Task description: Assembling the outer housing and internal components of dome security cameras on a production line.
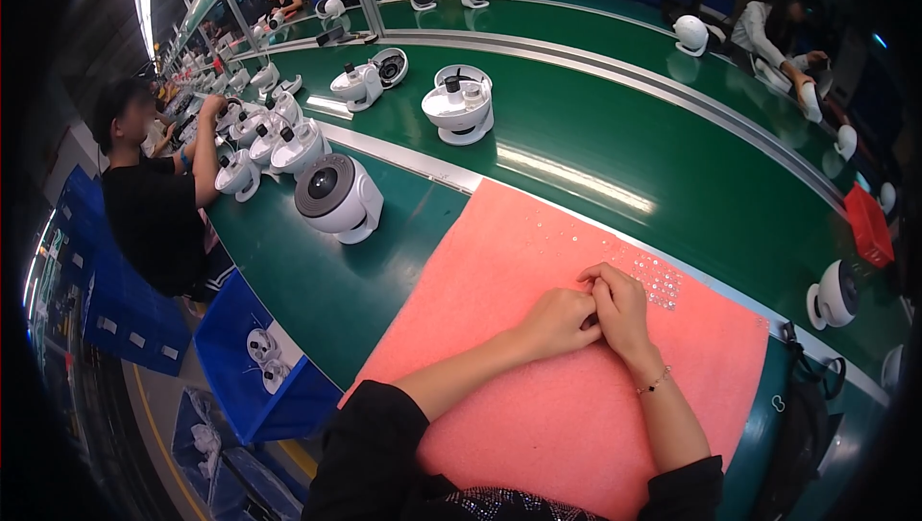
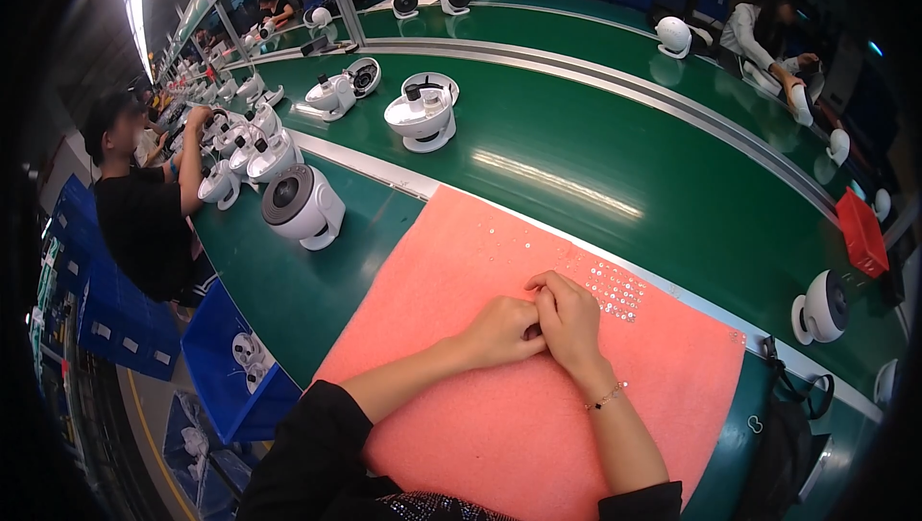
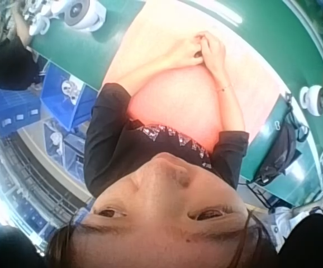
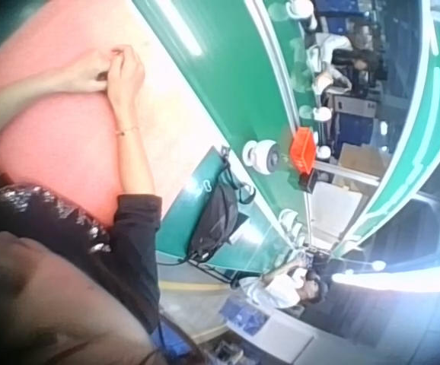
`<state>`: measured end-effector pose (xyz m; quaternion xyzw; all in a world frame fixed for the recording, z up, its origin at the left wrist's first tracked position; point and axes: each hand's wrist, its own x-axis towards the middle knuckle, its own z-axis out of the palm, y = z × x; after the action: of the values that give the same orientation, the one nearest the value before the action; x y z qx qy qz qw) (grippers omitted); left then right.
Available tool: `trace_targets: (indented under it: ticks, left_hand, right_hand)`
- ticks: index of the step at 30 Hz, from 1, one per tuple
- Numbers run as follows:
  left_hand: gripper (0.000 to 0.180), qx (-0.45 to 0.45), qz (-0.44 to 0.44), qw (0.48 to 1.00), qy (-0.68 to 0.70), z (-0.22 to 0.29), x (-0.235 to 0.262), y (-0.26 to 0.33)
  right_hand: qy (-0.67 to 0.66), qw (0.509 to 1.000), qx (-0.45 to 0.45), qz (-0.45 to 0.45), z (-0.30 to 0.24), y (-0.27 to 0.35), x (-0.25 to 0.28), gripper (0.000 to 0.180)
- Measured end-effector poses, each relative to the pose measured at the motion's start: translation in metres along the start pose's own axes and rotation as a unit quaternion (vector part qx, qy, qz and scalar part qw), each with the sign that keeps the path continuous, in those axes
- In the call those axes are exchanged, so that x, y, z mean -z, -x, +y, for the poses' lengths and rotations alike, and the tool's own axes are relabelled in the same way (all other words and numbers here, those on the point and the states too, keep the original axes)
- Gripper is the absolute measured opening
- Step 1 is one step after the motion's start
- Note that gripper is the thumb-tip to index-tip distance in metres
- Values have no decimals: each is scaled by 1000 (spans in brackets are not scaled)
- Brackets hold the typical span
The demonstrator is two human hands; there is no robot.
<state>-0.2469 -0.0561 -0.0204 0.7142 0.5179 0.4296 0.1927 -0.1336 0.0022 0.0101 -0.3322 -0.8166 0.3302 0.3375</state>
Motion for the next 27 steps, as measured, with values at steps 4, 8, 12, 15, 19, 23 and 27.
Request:
trace_targets:
  ticks: [4, 8, 12, 15, 19, 23, 27]
  left_hand:
    - [18, 1, -2, 1000, -2, 1, 2, 1]
    - [16, 163, -123, 966, 158, -7, 42, -17]
    - [20, 249, 229, 830, 444, -99, 129, -56]
    - [64, 289, 422, 718, 472, -140, 172, -90]
    - [88, 300, 404, 686, 526, -184, 152, -111]
    - [85, 192, 491, 649, 548, -198, 119, -132]
    - [65, 161, 454, 690, 540, -186, 126, -116]
  right_hand:
    - [1, 1000, 5, 0, 0, 0, -2, 16]
    - [11, 1000, -28, -4, 5, -1, -3, 16]
    - [43, 999, 14, -8, -7, 1, -10, 15]
    - [69, 997, 25, -4, -2, 3, -7, 14]
    - [65, 997, 35, -10, 5, 6, -1, 13]
    - [53, 998, 38, -16, 8, 9, 3, 15]
    - [22, 1000, -9, -12, 4, 4, 3, 14]
